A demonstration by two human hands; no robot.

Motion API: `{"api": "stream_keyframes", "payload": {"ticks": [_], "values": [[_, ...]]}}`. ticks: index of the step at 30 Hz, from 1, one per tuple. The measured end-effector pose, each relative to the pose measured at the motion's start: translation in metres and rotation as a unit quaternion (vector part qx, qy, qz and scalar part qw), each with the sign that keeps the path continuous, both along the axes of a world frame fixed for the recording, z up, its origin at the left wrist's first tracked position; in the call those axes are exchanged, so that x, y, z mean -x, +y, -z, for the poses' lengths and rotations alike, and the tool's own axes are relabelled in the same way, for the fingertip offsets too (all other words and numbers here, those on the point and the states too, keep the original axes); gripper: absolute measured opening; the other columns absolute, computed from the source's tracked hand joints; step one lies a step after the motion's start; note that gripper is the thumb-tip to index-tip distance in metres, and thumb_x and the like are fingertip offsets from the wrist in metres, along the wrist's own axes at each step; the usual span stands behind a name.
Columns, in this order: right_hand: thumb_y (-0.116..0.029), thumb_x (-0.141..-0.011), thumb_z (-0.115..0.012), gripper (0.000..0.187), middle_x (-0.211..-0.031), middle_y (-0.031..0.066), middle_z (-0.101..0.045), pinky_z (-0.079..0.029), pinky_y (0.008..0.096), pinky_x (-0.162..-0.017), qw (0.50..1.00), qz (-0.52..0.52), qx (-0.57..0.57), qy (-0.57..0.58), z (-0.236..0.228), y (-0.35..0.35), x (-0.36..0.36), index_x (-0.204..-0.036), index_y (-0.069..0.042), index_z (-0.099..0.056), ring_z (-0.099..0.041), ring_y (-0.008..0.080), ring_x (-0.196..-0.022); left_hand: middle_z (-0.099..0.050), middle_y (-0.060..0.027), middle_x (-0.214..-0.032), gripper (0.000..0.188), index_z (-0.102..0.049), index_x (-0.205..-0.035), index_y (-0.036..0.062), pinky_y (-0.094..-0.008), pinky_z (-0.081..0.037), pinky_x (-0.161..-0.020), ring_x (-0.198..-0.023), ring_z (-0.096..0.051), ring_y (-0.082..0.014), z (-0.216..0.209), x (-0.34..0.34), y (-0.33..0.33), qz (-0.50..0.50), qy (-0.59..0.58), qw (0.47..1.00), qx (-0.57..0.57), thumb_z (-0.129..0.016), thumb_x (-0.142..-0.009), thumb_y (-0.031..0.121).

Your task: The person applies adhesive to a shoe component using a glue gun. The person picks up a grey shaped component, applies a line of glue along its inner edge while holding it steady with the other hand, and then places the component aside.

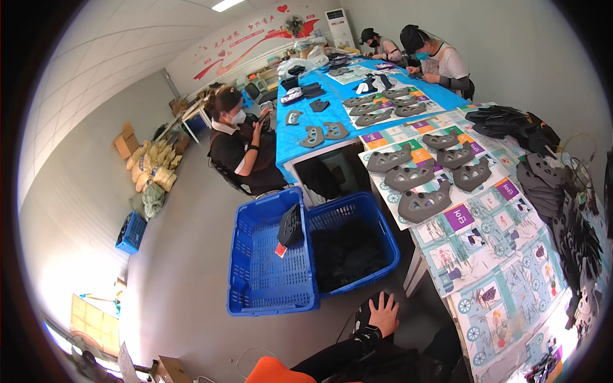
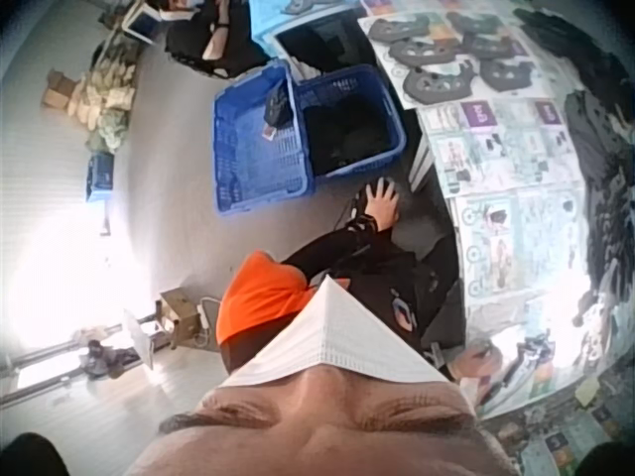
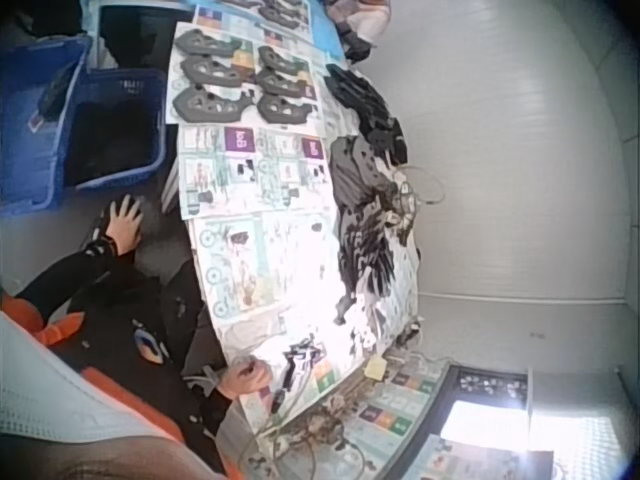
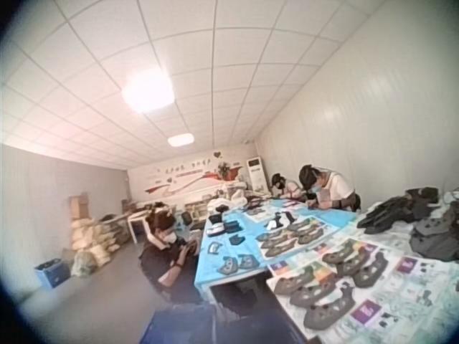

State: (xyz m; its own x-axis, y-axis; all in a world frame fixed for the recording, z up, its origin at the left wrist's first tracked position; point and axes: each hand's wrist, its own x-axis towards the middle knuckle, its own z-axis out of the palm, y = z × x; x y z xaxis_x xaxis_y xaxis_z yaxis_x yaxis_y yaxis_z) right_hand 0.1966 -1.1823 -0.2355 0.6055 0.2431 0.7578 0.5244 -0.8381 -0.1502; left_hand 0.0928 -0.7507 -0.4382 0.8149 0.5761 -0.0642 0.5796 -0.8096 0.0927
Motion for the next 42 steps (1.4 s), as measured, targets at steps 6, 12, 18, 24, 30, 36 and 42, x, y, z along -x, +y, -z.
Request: {"api": "stream_keyframes", "payload": {"ticks": [6,12,18,24,30,36,42], "values": [[-0.035,-0.113,-0.059,0.039,-0.094,0.0160,-0.068,-0.053,0.0531,-0.082,1.000,0.009,-0.010,0.018,0.0006,-0.0009,0.0010,-0.094,-0.002,-0.070,-0.065,0.0397,-0.087,-0.043,-0.0136,-0.167,0.065,-0.064,-0.146,0.0156,-0.0807,-0.031,-0.114,-0.159,-0.029,-0.0460,0.0015,-0.0050,-0.0005,0.006,0.007,1.000,0.003,-0.076,-0.086,0.039],[-0.036,-0.113,-0.059,0.040,-0.096,0.0155,-0.068,-0.054,0.0530,-0.084,1.000,0.011,0.009,0.008,0.0018,-0.0012,0.0012,-0.095,-0.002,-0.069,-0.066,0.0393,-0.089,-0.044,-0.0133,-0.166,0.063,-0.065,-0.144,0.0155,-0.0804,-0.031,-0.114,-0.159,-0.029,-0.0458,0.0023,-0.0045,-0.0016,0.006,-0.001,1.000,-0.007,-0.076,-0.086,0.039],[-0.031,-0.113,-0.059,0.034,-0.095,0.0149,-0.068,-0.055,0.0518,-0.080,1.000,-0.004,0.017,-0.013,0.0016,-0.0014,-0.0002,-0.095,-0.004,-0.067,-0.066,0.0374,-0.086,-0.045,-0.0135,-0.165,0.062,-0.066,-0.143,0.0155,-0.0805,-0.031,-0.114,-0.158,-0.029,-0.0459,0.0020,-0.0039,-0.0008,0.006,-0.003,1.000,-0.003,-0.075,-0.086,0.038],[-0.030,-0.113,-0.059,0.031,-0.095,0.0147,-0.069,-0.055,0.0520,-0.080,0.999,-0.004,0.020,-0.025,0.0035,-0.0030,-0.0016,-0.098,-0.004,-0.066,-0.067,0.0377,-0.086,-0.044,-0.0133,-0.166,0.061,-0.066,-0.142,0.0155,-0.0810,-0.031,-0.114,-0.159,-0.029,-0.0459,0.0028,-0.0044,-0.0016,0.002,-0.005,1.000,0.002,-0.075,-0.086,0.037],[-0.029,-0.114,-0.057,0.032,-0.096,0.0156,-0.069,-0.055,0.0539,-0.080,0.999,-0.005,0.028,-0.021,0.0067,-0.0065,-0.0012,-0.097,-0.003,-0.065,-0.067,0.0391,-0.087,-0.044,-0.0129,-0.166,0.062,-0.065,-0.144,0.0165,-0.0804,-0.030,-0.115,-0.159,-0.028,-0.0454,0.0007,-0.0048,-0.0018,0.002,0.008,1.000,0.001,-0.075,-0.087,0.038],[-0.030,-0.114,-0.056,0.033,-0.097,0.0164,-0.069,-0.055,0.0542,-0.081,1.000,-0.005,0.026,-0.012,0.0072,-0.0068,-0.0006,-0.099,-0.003,-0.066,-0.067,0.0395,-0.087,-0.044,-0.0124,-0.166,0.062,-0.065,-0.144,0.0173,-0.0800,-0.030,-0.115,-0.159,-0.028,-0.0449,-0.0011,-0.0046,-0.0024,0.002,0.013,1.000,0.000,-0.075,-0.087,0.039],[-0.032,-0.115,-0.054,0.035,-0.098,0.0163,-0.069,-0.056,0.0540,-0.083,0.999,0.016,0.033,-0.016,0.0068,-0.0054,0.0011,-0.104,-0.001,-0.066,-0.068,0.0394,-0.089,-0.044,-0.0124,-0.166,0.061,-0.065,-0.143,0.0172,-0.0802,-0.031,-0.115,-0.159,-0.028,-0.0449,0.0006,-0.0048,-0.0025,0.005,0.008,1.000,-0.007,-0.075,-0.087,0.039]]}}
